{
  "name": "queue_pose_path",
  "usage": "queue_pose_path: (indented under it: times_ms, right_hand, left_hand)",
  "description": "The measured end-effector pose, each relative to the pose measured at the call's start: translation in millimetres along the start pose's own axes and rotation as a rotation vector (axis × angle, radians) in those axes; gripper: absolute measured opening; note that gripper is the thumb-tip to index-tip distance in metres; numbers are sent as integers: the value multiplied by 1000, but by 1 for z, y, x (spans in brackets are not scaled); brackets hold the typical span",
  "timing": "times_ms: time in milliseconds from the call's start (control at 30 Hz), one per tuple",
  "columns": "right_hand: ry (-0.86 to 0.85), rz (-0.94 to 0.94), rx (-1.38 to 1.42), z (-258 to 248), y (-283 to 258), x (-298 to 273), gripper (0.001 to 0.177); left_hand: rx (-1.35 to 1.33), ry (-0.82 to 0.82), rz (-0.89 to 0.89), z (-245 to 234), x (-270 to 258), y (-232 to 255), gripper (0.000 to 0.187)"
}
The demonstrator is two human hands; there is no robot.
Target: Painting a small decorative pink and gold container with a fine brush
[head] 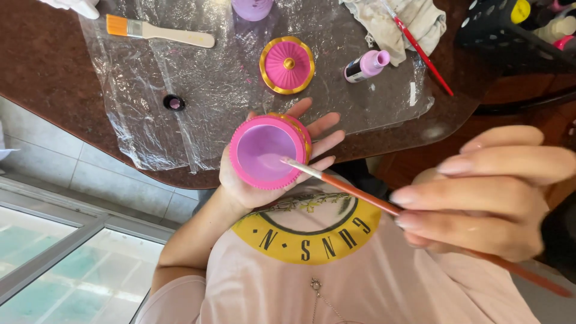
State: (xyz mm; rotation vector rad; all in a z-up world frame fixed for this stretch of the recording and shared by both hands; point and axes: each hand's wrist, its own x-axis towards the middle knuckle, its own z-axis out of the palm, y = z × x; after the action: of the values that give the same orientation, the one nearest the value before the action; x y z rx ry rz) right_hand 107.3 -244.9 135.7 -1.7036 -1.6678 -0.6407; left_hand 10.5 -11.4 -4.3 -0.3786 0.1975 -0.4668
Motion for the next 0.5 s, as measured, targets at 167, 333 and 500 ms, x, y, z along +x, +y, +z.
queue_pose_path:
  times_ms: [167, 333, 500]
  right_hand:
    - [110, 77, -52, 42, -12, 16, 29]
    - [-146, -12, -55, 34, -1, 17, 33]
    - [-303, -14, -81, 34, -1, 21, 27]
  left_hand:
    - [110, -11, 25, 2, 3, -9, 77]
    - [138, -27, 17, 4, 3, -12, 80]
    - [112, -10, 29, 7, 2, -12, 75]
